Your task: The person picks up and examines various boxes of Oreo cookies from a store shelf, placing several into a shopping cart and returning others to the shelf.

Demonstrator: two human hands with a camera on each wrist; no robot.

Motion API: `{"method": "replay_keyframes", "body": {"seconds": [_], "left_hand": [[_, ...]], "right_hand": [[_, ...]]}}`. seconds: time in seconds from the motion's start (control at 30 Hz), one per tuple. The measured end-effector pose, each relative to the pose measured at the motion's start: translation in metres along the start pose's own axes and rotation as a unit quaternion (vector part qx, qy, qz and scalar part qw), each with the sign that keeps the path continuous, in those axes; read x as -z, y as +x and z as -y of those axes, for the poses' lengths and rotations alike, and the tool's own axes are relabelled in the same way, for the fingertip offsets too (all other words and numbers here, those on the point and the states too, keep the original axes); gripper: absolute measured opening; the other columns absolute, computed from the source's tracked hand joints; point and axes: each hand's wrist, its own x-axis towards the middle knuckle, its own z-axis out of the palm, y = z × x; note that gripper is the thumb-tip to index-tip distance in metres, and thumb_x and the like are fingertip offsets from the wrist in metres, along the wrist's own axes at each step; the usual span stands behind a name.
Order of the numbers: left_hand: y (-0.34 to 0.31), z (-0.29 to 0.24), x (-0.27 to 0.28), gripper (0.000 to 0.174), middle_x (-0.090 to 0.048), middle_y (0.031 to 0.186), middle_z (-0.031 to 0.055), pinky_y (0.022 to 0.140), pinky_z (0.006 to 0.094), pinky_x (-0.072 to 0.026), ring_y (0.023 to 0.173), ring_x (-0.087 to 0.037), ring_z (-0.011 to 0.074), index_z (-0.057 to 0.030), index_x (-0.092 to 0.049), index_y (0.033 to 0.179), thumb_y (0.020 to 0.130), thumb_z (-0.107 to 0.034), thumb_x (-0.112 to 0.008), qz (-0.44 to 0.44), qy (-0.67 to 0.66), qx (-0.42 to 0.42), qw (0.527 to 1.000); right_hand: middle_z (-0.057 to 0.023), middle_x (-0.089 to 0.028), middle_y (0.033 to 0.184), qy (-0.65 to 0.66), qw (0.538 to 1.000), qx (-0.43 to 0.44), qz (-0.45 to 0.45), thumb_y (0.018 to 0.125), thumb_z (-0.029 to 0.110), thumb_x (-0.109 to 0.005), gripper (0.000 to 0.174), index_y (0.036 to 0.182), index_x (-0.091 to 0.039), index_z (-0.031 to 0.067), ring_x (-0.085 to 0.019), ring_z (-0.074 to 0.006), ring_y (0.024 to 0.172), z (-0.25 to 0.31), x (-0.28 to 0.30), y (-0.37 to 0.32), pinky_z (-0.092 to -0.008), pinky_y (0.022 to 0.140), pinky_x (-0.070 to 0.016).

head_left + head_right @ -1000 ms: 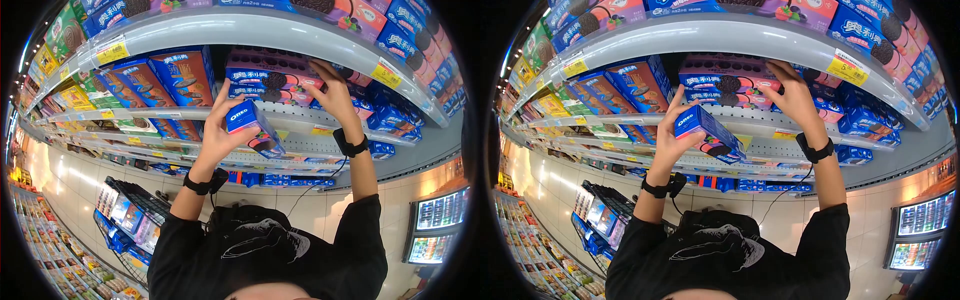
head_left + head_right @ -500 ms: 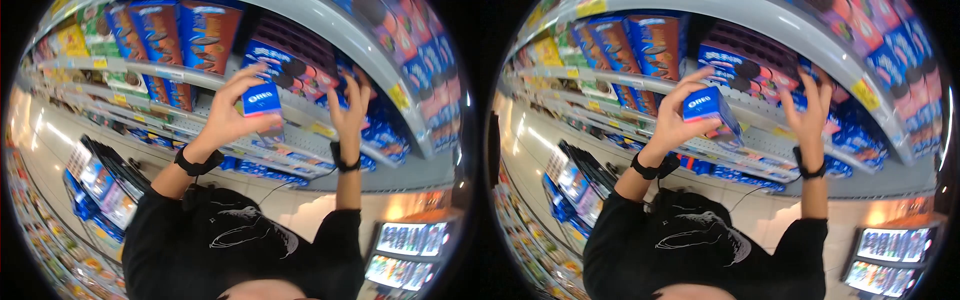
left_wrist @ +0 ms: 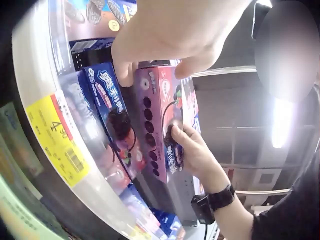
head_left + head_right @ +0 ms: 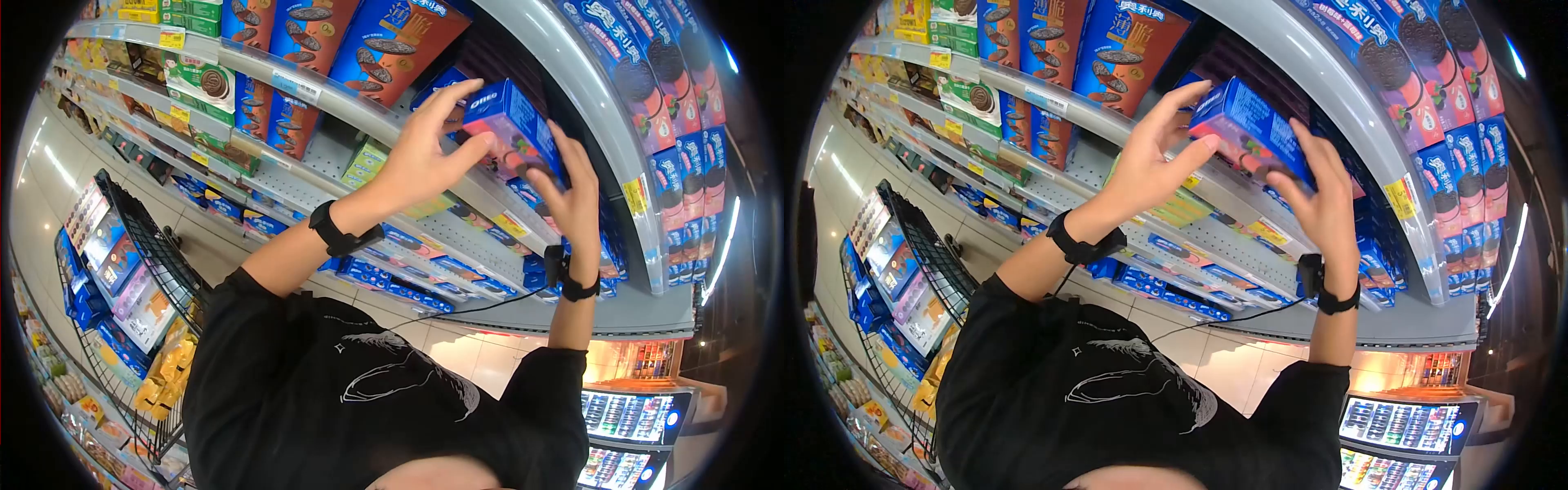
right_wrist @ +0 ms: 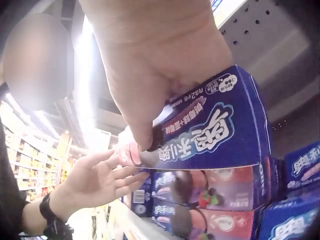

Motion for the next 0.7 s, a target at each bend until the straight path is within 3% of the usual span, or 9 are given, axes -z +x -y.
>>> {"method": "replay_keyframes", "body": {"seconds": [0.03,0.1,0.13,0.17,0.23,0.3,0.5,0.6,0.7], "left_hand": [[0.002,0.0,0.004,0.054,-0.053,0.125,0.0157,0.093,0.036,-0.0481,0.11,-0.057,0.0236,0.0001,-0.049,0.13,0.083,-0.015,-0.071,0.001,-0.003,-0.003,1.0],[0.006,0.0,0.011,0.05,-0.053,0.13,0.0164,0.099,0.0377,-0.0424,0.118,-0.054,0.0303,-0.0004,-0.052,0.129,0.083,-0.01,-0.068,-0.016,0.262,-0.184,0.947],[0.006,0.001,0.013,0.046,-0.051,0.133,0.0177,0.102,0.0419,-0.0406,0.122,-0.049,0.038,-0.0034,-0.058,0.123,0.078,-0.009,-0.069,-0.013,0.279,-0.204,0.938],[0.007,0.003,0.014,0.046,-0.051,0.133,0.0177,0.102,0.0419,-0.0406,0.122,-0.049,0.038,-0.0034,-0.058,0.123,0.078,-0.009,-0.069,-0.014,0.279,-0.207,0.938],[0.009,0.008,0.018,0.045,-0.049,0.134,0.0176,0.102,0.0444,-0.0403,0.125,-0.046,0.0391,-0.0057,-0.06,0.121,0.077,-0.01,-0.069,-0.004,0.413,-0.273,0.869],[0.011,0.016,0.02,0.044,-0.048,0.135,0.0176,0.102,0.0455,-0.0403,0.126,-0.045,0.0396,-0.0064,-0.061,0.12,0.077,-0.011,-0.068,-0.001,0.431,-0.267,0.862],[0.008,0.028,0.022,0.04,-0.045,0.139,0.0171,0.101,0.0462,-0.0413,0.126,-0.045,0.0399,-0.0061,-0.061,0.117,0.078,-0.011,-0.067,0.015,0.483,-0.249,0.839],[0.008,0.03,0.026,0.04,-0.044,0.14,0.0164,0.1,0.0447,-0.0429,0.123,-0.046,0.039,-0.0052,-0.061,0.117,0.077,-0.011,-0.067,0.028,0.487,-0.248,0.837],[0.007,0.03,0.029,0.04,-0.043,0.141,0.0146,0.099,0.0436,-0.044,0.122,-0.047,0.0378,-0.004,-0.062,0.116,0.076,-0.01,-0.067,0.042,0.49,-0.238,0.838]], "right_hand": [[-0.0188,-0.061,0.111,-0.036,0.999,0.007,-0.014,0.076,0.017,-0.077,0.06,0.129,-0.055,-0.0003,-0.06,-0.0318,0.103,-0.005,0.0,0.005,-0.0358,0.09,-0.0458],[-0.0209,-0.061,0.117,0.002,1.0,-0.008,0.003,0.08,0.022,-0.075,0.057,0.13,-0.055,0.0017,-0.058,-0.0354,0.108,-0.009,0.004,0.02,-0.0376,0.095,-0.0436],[-0.0215,-0.06,0.12,-0.05,0.998,0.025,-0.019,0.081,0.024,-0.074,0.056,0.13,-0.055,0.0028,-0.057,-0.0363,0.112,-0.019,0.002,0.024,-0.0383,0.097,-0.042],[-0.0221,-0.059,0.124,-0.101,0.992,0.059,-0.041,0.083,0.026,-0.072,0.056,0.131,-0.055,0.0039,-0.055,-0.0372,0.116,-0.029,-0.001,0.028,-0.039,0.1,-0.0403],[-0.0228,-0.056,0.129,-0.112,0.992,0.043,-0.033,0.085,0.033,-0.07,0.057,0.132,-0.054,0.0045,-0.052,-0.0382,0.121,-0.052,-0.007,0.04,-0.0403,0.102,-0.0383],[-0.0226,-0.056,0.129,-0.205,0.976,0.05,-0.049,0.085,0.039,-0.069,0.059,0.131,-0.055,0.0042,-0.052,-0.038,0.12,-0.072,-0.014,0.057,-0.0404,0.101,-0.0391],[-0.0204,-0.062,0.12,-0.17,0.985,0.008,-0.01,0.087,0.048,-0.064,0.059,0.125,-0.059,0.0035,-0.058,-0.0355,0.112,-0.095,-0.025,0.108,-0.0433,0.096,-0.0429],[-0.017,-0.061,0.125,-0.244,0.964,0.106,-0.022,0.085,0.053,-0.064,0.062,0.129,-0.058,0.0104,-0.055,-0.0351,0.117,-0.128,-0.041,0.13,-0.0437,0.1,-0.0414],[-0.0148,-0.06,0.128,-0.219,0.97,0.107,0.016,0.084,0.052,-0.065,0.062,0.132,-0.055,0.0132,-0.054,-0.0338,0.121,-0.147,-0.043,0.141,-0.0428,0.103,-0.0401]]}}
